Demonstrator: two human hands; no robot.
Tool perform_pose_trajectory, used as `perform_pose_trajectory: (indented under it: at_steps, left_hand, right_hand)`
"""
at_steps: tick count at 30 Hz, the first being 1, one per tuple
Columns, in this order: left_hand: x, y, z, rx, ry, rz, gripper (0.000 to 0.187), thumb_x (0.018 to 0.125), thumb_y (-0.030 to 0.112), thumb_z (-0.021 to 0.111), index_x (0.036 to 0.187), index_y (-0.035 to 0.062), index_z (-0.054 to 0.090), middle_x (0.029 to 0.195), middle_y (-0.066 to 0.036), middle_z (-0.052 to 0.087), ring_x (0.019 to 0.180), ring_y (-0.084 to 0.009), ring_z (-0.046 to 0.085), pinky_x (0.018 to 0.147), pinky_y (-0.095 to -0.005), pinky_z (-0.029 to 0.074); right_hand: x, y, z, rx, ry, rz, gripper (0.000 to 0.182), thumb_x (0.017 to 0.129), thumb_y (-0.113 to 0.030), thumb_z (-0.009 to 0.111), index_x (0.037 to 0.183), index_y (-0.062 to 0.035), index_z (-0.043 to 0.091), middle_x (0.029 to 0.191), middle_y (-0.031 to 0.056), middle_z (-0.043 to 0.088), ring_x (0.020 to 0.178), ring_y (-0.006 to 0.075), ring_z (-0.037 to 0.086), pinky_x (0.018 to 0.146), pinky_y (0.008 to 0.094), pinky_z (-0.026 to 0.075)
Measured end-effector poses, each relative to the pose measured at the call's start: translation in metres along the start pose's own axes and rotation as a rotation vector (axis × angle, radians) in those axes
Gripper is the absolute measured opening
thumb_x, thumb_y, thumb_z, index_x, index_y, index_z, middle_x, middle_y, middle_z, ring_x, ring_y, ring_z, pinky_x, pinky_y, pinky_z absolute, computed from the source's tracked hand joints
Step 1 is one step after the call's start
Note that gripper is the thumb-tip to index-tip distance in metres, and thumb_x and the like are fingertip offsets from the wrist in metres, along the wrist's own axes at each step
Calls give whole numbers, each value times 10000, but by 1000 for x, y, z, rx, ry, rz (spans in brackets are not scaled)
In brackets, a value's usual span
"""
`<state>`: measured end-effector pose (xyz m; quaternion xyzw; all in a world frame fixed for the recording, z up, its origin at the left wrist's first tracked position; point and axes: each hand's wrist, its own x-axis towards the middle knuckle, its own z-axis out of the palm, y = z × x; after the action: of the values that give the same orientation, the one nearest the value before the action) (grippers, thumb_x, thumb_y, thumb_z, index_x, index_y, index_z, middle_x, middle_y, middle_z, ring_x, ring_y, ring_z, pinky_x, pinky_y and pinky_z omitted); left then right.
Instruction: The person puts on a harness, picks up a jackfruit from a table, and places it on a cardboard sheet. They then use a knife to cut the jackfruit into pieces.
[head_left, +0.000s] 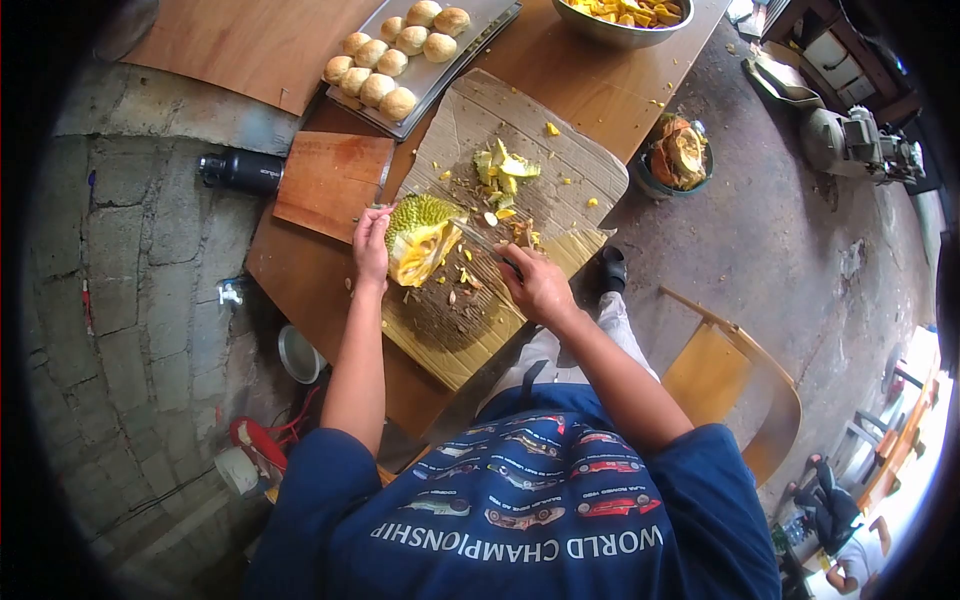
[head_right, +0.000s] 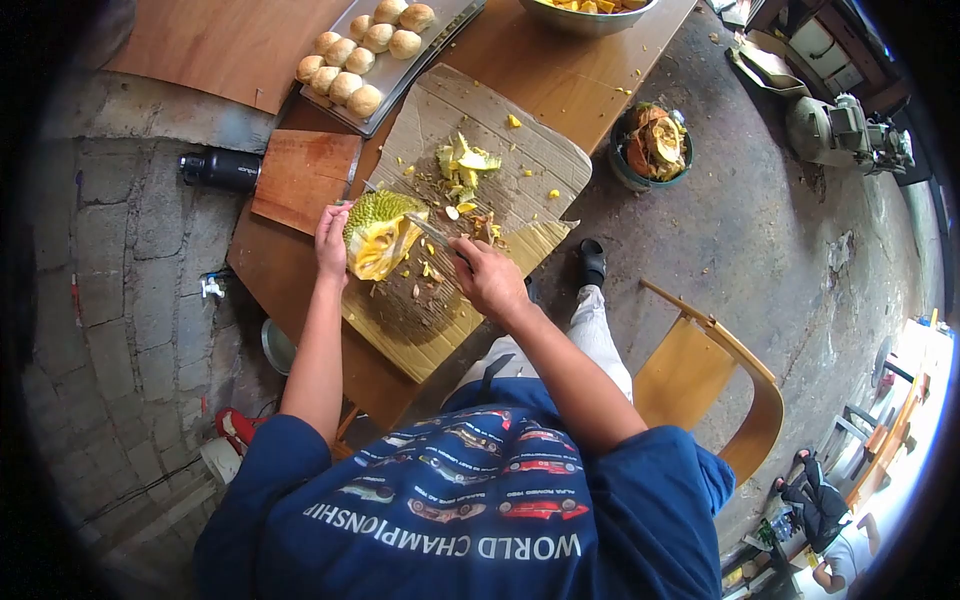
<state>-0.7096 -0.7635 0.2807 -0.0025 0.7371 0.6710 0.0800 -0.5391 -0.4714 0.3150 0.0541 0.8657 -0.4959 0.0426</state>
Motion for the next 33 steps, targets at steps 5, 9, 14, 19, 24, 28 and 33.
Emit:
perform_pose_trajectory:
  at_steps: [5,9,14,19,24,28,33]
  left_hand:
    - [-2,-1,1,-61,-22,-26,113,1059,91,532,1073,50,636,1226,-79,702,1225,-160,546,1121,-341,382]
    - [-8,9,8,57,-42,117,92,1050,73,530,1054,45,618,1292,-121,711,1179,-162,583,1115,-340,395]
    - [-9,12,15,12,-97,147,138,1057,99,510,1100,39,626,1310,-136,690,1226,-168,587,1108,-323,394]
    - [-7,13,11,23,-115,143,138,1053,99,505,1095,32,618,1325,-153,680,1252,-192,603,1115,-331,398]
    - [-6,35,6,-11,-132,-39,203,1050,132,504,1182,36,625,1331,-121,653,1257,-179,583,1116,-322,401]
    - [1,41,9,170,-109,-142,266,1078,222,540,1257,46,626,1252,-65,630,1185,-138,565,1056,-292,427]
    - [-1,20,-8,167,-96,-69,213,1093,200,564,1204,38,646,1097,-8,642,1031,-77,562,965,-261,444]
  right_hand:
    - [29,6,27,94,42,-48,272,1027,-260,606,1262,-126,637,1085,201,717,1018,429,688,860,512,555]
    - [55,-8,25,127,-36,62,287,1019,-278,616,1247,-106,642,1101,237,729,1025,445,690,877,521,548]
    - [67,39,51,431,-60,110,280,1057,-298,584,1227,-80,629,983,132,740,775,276,715,676,415,560]
    - [56,14,-1,1014,-326,476,167,1084,-278,578,1153,-131,619,791,-15,587,439,36,374,358,242,224]
    - [30,0,0,392,-108,117,239,1057,-272,603,1187,-74,638,897,126,694,737,275,630,662,403,486]
    - [4,-6,13,136,21,-71,287,1043,-248,599,1288,-100,623,1065,220,708,996,460,677,866,524,546]
    - [-19,-3,10,39,11,-55,284,1051,-255,575,1316,-156,601,1082,167,684,939,432,694,795,528,575]
